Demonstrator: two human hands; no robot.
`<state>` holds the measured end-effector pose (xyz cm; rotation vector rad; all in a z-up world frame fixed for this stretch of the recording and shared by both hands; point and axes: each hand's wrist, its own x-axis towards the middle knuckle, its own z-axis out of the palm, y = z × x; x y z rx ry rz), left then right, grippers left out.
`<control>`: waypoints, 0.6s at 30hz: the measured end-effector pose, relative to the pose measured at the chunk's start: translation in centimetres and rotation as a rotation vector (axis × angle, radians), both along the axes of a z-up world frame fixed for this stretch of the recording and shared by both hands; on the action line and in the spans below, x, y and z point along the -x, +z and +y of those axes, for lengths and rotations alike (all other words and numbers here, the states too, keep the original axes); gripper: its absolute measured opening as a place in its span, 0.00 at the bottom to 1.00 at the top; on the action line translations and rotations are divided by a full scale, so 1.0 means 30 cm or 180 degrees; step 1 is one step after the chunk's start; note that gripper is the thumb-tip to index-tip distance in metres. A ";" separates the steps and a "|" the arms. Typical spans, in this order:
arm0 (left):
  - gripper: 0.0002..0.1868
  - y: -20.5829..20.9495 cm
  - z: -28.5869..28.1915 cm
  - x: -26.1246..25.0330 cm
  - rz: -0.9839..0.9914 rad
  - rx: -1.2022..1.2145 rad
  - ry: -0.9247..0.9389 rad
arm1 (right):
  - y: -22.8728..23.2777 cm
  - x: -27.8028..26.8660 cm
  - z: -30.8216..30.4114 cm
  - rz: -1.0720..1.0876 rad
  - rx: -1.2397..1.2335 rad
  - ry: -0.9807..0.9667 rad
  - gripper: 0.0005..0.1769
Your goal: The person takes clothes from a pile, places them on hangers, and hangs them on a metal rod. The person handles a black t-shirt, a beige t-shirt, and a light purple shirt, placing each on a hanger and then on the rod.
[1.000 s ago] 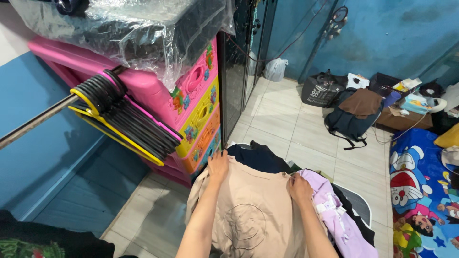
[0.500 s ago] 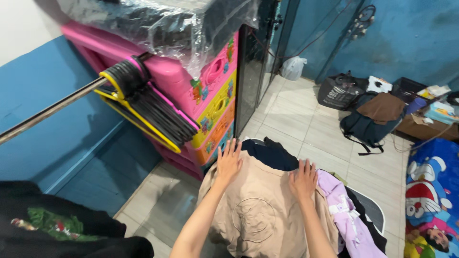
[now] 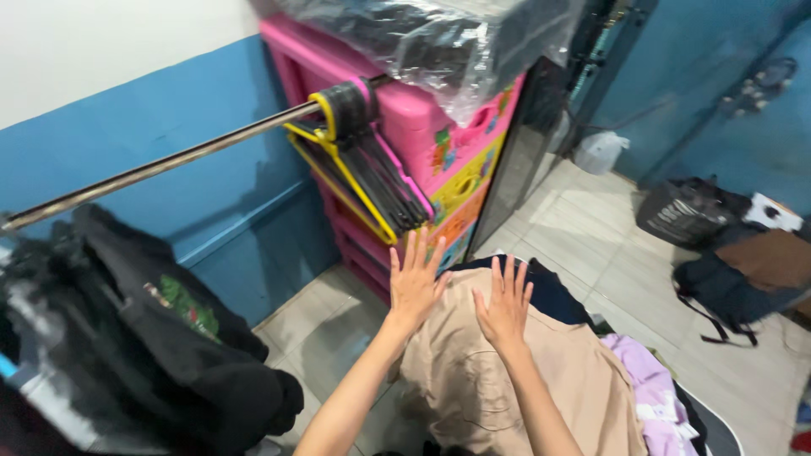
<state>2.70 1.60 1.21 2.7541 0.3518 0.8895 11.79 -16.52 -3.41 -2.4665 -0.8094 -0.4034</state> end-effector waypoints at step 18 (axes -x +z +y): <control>0.41 0.102 0.580 -0.051 -0.0532 0.1094 0.0928 | 0.238 0.106 0.596 -0.0640 -0.0441 0.1253 0.42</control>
